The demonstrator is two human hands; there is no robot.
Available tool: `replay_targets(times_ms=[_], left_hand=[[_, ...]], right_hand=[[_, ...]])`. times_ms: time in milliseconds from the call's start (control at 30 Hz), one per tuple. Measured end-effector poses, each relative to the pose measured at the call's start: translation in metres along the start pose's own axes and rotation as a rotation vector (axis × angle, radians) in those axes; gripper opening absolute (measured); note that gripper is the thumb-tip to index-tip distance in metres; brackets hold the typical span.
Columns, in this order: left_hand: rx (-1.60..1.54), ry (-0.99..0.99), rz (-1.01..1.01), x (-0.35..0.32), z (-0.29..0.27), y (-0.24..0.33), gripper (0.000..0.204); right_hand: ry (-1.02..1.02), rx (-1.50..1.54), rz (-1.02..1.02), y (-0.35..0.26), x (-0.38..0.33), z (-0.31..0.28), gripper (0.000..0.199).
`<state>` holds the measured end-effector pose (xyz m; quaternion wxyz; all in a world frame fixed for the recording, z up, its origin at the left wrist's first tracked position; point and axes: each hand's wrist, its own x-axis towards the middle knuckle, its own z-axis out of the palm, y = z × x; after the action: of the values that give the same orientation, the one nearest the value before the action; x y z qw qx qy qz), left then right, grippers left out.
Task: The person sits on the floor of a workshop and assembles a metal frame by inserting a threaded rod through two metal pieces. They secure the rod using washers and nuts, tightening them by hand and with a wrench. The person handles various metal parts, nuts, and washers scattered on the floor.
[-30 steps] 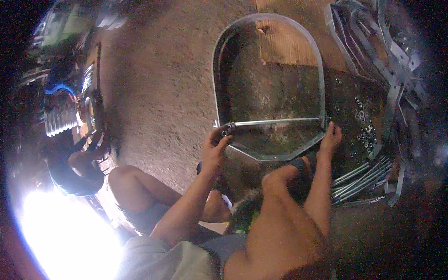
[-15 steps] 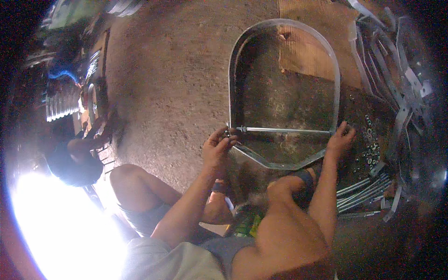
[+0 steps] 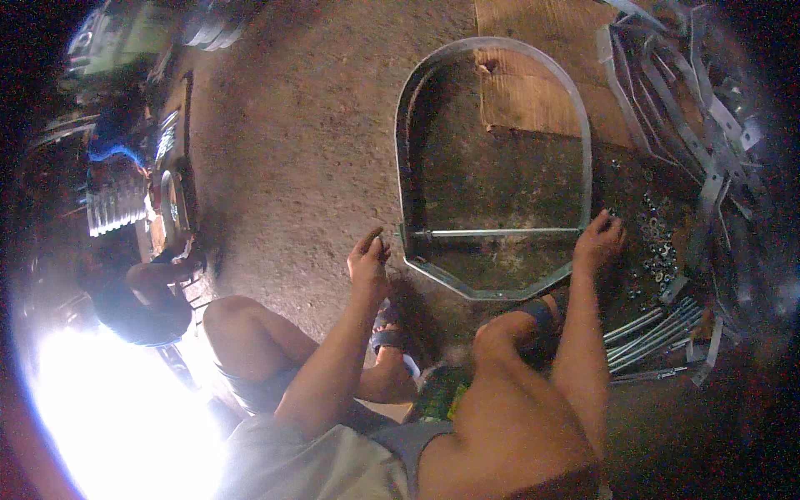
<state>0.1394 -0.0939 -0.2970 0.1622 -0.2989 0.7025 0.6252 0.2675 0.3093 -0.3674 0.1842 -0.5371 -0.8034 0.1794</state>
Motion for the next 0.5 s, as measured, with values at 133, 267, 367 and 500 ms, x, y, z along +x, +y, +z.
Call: replay_targets(times_ms=[133,267,367,500], left_hand=[[0.212,-0.085,0.070,0.021,-0.003,-0.008,0.028],[0.299,-0.147,0.065,0.032,-0.006,-0.016,0.027],[0.264,-0.159,0.027,0.032,-0.001,-0.016,0.026],[0.261,-0.177,0.024,0.027,0.001,-0.016,0.028]], right_hand=[[0.069,-0.012,-0.056,-0.004,-0.003,0.003,0.041],[0.019,0.029,-0.001,-0.010,-0.004,0.002,0.041],[-0.018,-0.002,0.006,-0.007,-0.001,-0.002,0.041],[-0.062,-0.026,0.040,-0.003,0.000,-0.005,0.041]])
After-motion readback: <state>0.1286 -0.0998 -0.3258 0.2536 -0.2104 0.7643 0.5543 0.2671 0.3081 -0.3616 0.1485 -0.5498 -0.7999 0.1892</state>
